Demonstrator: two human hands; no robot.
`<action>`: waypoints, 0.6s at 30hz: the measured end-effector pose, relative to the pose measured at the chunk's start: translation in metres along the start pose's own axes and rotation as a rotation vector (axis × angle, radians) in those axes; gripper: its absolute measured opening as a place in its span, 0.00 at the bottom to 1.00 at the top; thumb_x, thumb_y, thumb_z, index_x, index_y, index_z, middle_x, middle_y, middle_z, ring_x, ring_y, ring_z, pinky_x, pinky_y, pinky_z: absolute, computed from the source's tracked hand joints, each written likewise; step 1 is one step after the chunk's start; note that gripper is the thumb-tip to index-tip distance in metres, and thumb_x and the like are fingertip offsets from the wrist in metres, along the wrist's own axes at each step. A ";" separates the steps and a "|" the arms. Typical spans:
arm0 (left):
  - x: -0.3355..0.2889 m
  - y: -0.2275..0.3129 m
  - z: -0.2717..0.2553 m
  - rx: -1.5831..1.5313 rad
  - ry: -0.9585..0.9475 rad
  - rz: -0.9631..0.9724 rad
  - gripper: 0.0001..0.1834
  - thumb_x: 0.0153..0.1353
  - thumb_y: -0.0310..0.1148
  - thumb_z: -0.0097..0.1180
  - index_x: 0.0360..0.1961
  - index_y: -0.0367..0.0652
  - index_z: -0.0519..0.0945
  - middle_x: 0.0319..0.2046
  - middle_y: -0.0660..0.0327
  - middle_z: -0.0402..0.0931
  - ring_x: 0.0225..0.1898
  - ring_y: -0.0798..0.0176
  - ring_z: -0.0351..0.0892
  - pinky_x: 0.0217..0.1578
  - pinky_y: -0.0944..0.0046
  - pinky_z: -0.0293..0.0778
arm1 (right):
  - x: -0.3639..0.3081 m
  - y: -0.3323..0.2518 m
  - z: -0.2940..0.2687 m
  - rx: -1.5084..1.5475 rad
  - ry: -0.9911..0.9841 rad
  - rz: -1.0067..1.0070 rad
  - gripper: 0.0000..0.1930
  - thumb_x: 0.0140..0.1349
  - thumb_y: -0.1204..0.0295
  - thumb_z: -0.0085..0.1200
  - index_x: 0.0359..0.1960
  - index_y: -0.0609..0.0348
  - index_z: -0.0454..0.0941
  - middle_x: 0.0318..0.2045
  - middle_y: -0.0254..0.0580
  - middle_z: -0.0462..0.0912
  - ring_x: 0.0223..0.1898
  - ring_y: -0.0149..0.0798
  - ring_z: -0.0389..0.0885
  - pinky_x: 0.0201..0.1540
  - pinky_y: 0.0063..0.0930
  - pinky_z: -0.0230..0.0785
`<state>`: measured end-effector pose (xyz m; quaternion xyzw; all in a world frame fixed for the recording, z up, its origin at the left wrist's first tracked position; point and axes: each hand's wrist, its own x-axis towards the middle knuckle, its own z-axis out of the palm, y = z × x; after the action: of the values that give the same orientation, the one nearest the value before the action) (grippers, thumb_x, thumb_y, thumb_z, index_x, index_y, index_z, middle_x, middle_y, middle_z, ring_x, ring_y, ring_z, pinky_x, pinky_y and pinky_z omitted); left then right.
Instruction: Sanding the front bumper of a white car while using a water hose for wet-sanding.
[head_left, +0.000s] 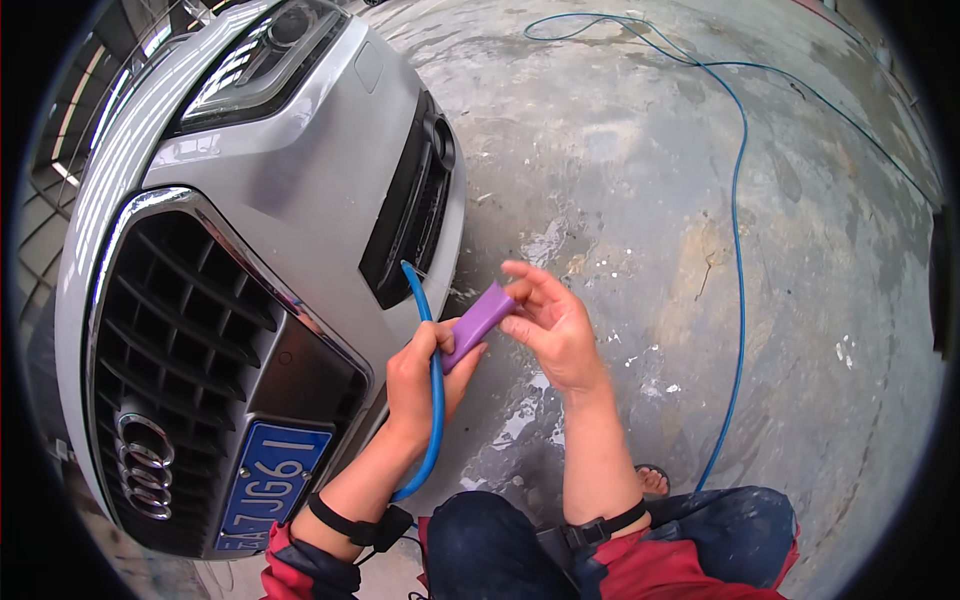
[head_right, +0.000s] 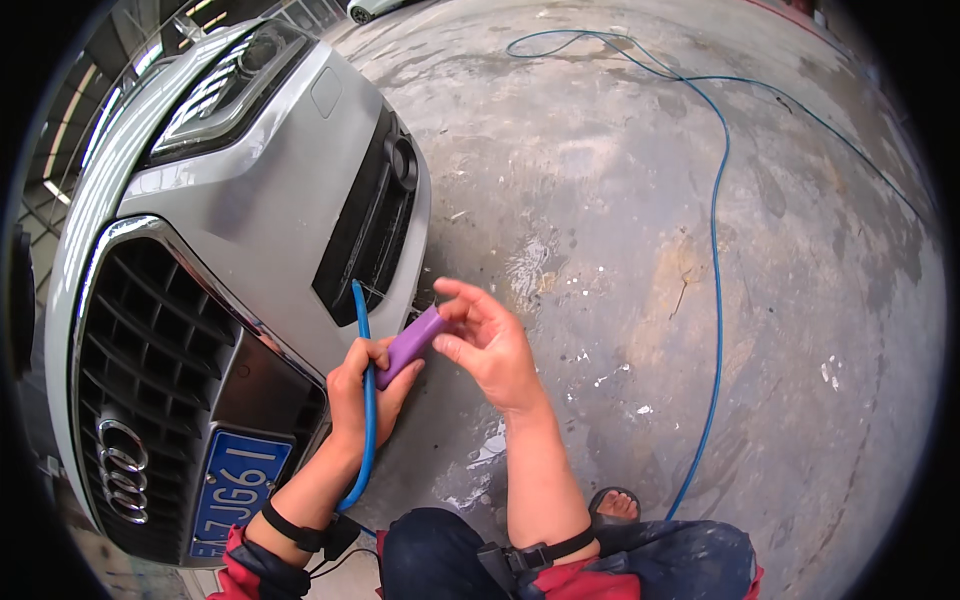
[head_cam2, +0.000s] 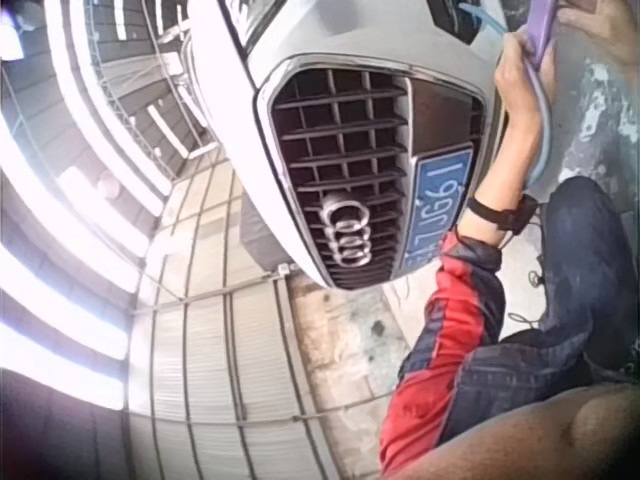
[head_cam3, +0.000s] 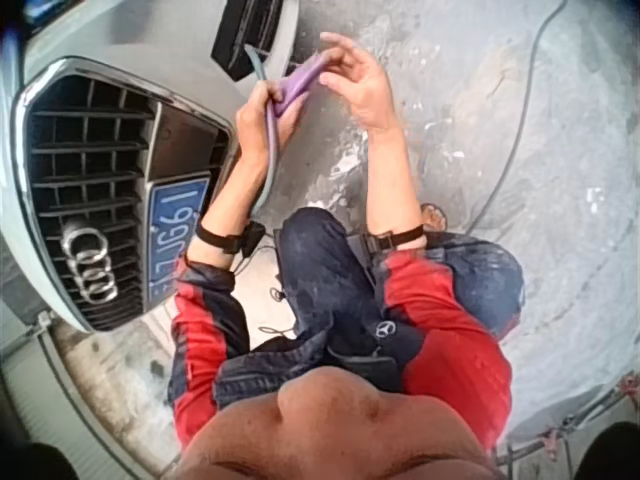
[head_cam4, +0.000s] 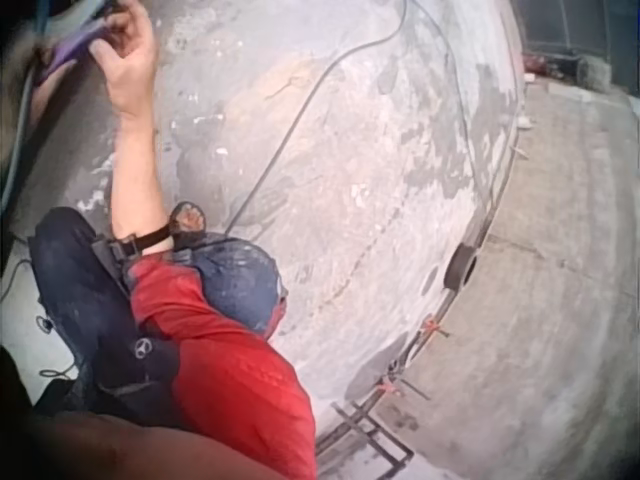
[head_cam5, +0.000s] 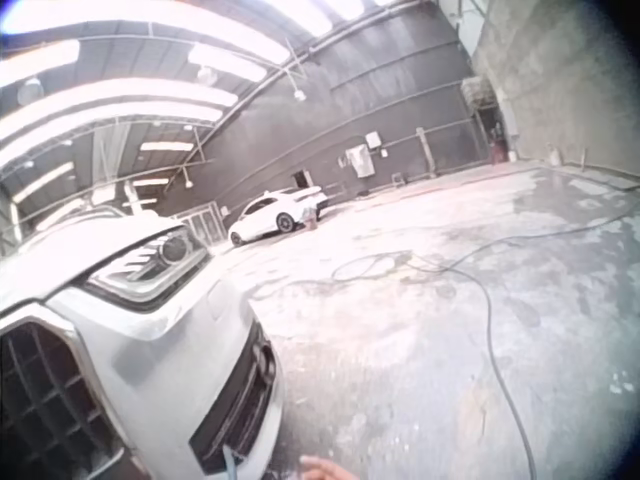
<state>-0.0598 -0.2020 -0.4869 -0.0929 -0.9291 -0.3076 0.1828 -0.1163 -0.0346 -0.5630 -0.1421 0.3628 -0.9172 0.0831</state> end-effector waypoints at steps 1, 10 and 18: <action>-0.001 -0.001 0.003 -0.048 0.038 -0.083 0.25 0.55 0.31 0.80 0.34 0.41 0.68 0.40 0.48 0.88 0.36 0.59 0.88 0.39 0.61 0.81 | 0.003 0.009 0.005 0.148 0.102 -0.083 0.34 0.63 0.80 0.69 0.71 0.65 0.70 0.59 0.44 0.80 0.63 0.33 0.76 0.65 0.30 0.70; -0.008 -0.005 -0.004 -0.028 0.001 -0.006 0.21 0.61 0.28 0.75 0.33 0.38 0.69 0.36 0.48 0.89 0.30 0.64 0.83 0.33 0.63 0.78 | 0.002 0.045 0.022 0.341 0.176 0.118 0.11 0.68 0.74 0.68 0.49 0.65 0.85 0.40 0.40 0.90 0.40 0.31 0.88 0.48 0.27 0.82; -0.023 -0.021 -0.009 -0.253 0.021 -0.221 0.15 0.63 0.22 0.71 0.35 0.38 0.71 0.33 0.54 0.88 0.31 0.68 0.85 0.32 0.65 0.80 | -0.009 0.056 0.023 0.430 0.038 0.159 0.13 0.69 0.73 0.67 0.53 0.65 0.85 0.46 0.42 0.90 0.46 0.32 0.88 0.50 0.30 0.82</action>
<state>-0.0423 -0.2258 -0.5005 -0.0092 -0.8856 -0.4412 0.1446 -0.0981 -0.0873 -0.5873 -0.0749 0.1706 -0.9665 0.1764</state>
